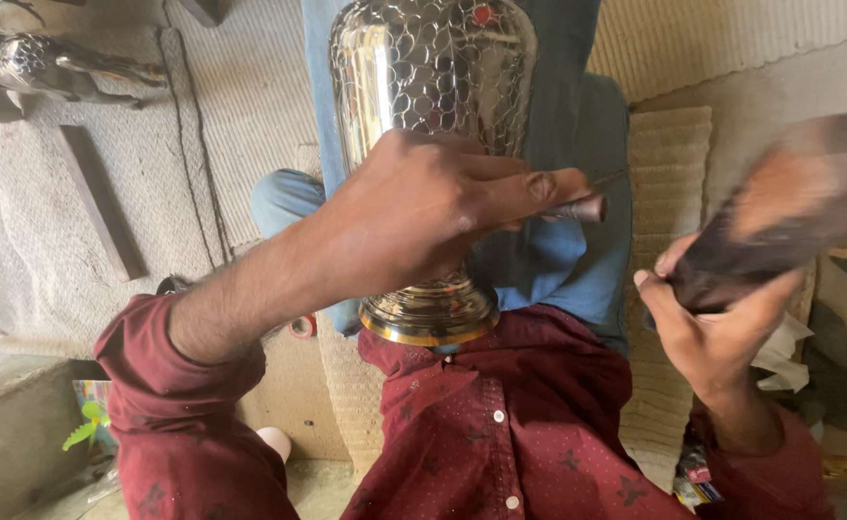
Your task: The person sits on the floor with a brass vase held between their legs and, using a small punch held in one hand and a wooden mallet in the other, repeatedly strikes the punch to chase a decorative pattern into the vase surface, repositioning the punch across the patterned area.
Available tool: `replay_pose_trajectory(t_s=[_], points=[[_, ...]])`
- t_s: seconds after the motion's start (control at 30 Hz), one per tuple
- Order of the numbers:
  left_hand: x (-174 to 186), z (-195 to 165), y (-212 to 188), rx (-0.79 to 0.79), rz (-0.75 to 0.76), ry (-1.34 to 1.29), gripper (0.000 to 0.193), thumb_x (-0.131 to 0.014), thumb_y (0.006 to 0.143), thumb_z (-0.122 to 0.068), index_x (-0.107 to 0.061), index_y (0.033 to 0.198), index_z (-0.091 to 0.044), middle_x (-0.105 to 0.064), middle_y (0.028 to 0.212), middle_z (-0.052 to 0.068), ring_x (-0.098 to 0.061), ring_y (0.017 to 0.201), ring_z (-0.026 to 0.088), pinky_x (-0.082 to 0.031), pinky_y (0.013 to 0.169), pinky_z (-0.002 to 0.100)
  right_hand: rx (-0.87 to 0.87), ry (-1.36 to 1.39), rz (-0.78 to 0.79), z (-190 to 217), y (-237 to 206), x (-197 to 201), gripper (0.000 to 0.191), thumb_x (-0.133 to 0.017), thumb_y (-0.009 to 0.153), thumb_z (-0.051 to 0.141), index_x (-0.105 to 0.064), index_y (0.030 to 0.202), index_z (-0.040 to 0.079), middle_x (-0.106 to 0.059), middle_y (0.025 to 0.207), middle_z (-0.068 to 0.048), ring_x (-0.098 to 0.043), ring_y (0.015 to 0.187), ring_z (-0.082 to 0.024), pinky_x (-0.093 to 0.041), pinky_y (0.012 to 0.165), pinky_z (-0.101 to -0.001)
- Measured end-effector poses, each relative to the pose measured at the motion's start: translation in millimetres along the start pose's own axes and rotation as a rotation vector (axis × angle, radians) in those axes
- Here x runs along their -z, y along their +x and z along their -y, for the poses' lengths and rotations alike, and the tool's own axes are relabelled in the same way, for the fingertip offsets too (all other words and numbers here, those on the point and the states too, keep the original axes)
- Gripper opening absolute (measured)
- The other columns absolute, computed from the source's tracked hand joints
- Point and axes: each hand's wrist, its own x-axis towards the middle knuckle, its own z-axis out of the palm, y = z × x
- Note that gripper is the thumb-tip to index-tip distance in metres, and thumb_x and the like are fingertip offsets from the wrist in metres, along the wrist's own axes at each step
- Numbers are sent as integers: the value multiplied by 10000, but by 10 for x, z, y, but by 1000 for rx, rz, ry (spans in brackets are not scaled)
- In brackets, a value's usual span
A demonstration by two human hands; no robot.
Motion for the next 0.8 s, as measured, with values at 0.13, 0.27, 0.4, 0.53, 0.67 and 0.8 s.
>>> replay_pose_trajectory(t_s=[0.13,0.27,0.4,0.53,0.67,0.8], points=[[-36,-37,-90,66,-46,72,654,-709,785,17,-594,1406,-153,-765,1158,-13,-734,881,240,-595,679,359,280,-467,83,70,154,134,1061,-747,665,-196,-157,1497,95,-611,771,-228,-625,640,-300,-490,577,-433],[-95,-64,-185,102,-155,9,520,-733,1009,-26,-554,1465,-197,-760,1179,-84,-712,846,172,-587,703,314,53,107,19,113,171,272,830,-728,1080,-67,-132,1627,120,-603,1022,-150,-598,793,-213,-517,746,-338],[-124,-41,-249,63,-226,-50,505,-713,997,-28,-511,1440,-160,-751,1189,-48,-700,878,195,-578,739,332,138,-59,70,96,326,383,668,-752,1010,-16,-321,1516,53,-601,1016,-190,-621,773,-255,-536,706,-361],[-187,-71,-283,139,-225,55,493,-735,1021,-59,-528,1454,-170,-747,1096,-46,-709,863,170,-552,664,316,287,-337,119,199,549,487,681,-760,920,-8,-387,1489,-24,-611,996,-232,-637,775,-329,-524,694,-413],[-302,-128,-323,264,-299,99,457,-714,957,50,-594,1341,-166,-786,1056,-6,-678,742,149,-530,577,322,291,-363,167,392,722,490,726,-741,916,-10,-397,1551,61,-606,988,-177,-626,736,-290,-506,655,-390],[-467,-136,-358,277,-658,-284,385,-622,1016,177,-502,1325,-19,-721,1166,152,-790,985,171,-656,751,269,292,-465,312,512,904,471,851,-765,863,-55,-421,1601,193,-602,926,-117,-615,680,-277,-496,612,-419]])
